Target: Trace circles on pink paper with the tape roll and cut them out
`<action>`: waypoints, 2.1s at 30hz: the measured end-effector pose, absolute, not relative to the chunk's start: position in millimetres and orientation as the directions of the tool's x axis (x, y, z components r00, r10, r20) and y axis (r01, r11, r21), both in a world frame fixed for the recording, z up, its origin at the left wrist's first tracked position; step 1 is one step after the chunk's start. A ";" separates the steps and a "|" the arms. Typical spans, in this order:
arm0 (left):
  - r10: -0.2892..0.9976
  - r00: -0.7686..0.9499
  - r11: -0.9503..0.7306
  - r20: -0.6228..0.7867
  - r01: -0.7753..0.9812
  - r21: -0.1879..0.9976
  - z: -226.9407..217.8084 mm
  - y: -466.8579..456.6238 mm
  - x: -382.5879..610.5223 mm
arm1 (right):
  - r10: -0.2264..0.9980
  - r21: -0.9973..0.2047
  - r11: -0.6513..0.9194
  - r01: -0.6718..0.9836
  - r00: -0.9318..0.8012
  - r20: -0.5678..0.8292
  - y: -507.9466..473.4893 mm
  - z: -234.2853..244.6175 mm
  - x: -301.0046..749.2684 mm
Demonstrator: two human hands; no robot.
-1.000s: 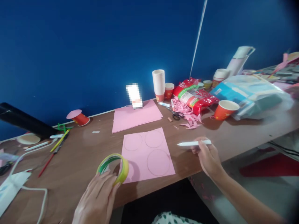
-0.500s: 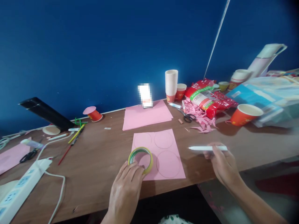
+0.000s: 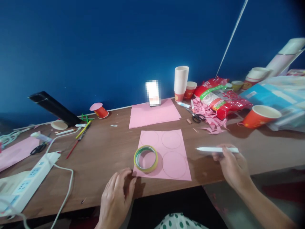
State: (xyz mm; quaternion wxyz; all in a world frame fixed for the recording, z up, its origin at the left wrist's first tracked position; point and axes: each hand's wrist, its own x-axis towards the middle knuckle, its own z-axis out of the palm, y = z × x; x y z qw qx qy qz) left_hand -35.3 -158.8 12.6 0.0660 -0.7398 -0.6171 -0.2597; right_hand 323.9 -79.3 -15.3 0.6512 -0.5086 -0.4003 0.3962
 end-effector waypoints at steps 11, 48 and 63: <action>0.863 0.331 -0.365 0.382 0.931 0.019 -11.7 -168.7 -32.7 | 0.802 -0.619 0.593 0.515 -0.317 0.506 -116.7 -0.3 317.4; 0.902 -0.157 -0.160 0.403 0.743 0.649 0.1 -134.5 16.3 | 0.662 -0.305 0.742 0.597 -0.580 0.474 -113.2 -14.0 329.5; 0.918 -0.169 -0.128 0.360 0.731 0.670 -0.1 -133.7 16.4 | 0.733 -0.350 0.680 0.644 -0.585 0.348 -81.2 18.4 315.6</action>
